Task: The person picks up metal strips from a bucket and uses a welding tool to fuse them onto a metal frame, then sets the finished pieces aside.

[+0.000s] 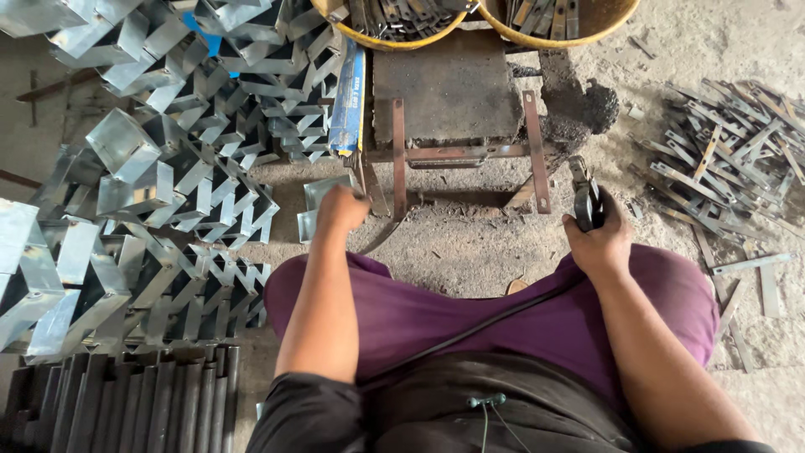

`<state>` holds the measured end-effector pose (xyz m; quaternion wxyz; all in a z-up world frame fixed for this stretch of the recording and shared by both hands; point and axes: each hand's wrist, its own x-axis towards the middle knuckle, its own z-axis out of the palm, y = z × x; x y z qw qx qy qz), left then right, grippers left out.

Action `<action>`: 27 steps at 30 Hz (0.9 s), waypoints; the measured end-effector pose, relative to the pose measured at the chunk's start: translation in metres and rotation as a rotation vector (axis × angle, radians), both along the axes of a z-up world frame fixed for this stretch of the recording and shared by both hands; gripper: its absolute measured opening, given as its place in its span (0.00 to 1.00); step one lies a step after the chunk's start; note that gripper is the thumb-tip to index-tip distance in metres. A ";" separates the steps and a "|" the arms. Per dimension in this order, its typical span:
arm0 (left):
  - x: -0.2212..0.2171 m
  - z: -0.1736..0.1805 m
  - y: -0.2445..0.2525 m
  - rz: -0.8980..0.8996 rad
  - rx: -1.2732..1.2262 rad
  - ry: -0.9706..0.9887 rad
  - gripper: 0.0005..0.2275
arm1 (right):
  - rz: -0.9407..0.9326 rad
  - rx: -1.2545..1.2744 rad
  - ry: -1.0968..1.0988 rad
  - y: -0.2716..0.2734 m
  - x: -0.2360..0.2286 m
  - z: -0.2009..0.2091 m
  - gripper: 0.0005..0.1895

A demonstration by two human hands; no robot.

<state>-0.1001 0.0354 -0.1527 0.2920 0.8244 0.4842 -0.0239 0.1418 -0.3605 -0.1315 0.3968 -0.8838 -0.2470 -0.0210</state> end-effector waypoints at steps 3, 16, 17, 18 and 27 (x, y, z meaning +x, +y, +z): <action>-0.016 0.048 -0.047 -0.176 -0.059 0.263 0.19 | 0.003 0.050 0.023 0.008 0.000 -0.001 0.37; -0.171 0.231 -0.116 -0.009 1.302 -0.821 0.08 | 0.244 0.259 0.127 0.047 -0.006 0.006 0.35; -0.167 0.229 -0.116 0.024 1.142 -0.977 0.08 | 0.274 0.270 0.147 0.050 -0.010 0.008 0.36; -0.159 0.221 -0.118 0.054 0.974 -1.126 0.08 | 0.302 0.281 0.164 0.053 -0.013 0.009 0.38; -0.042 0.110 -0.146 -0.094 0.304 -0.620 0.04 | 0.533 0.293 0.115 0.052 -0.044 0.021 0.38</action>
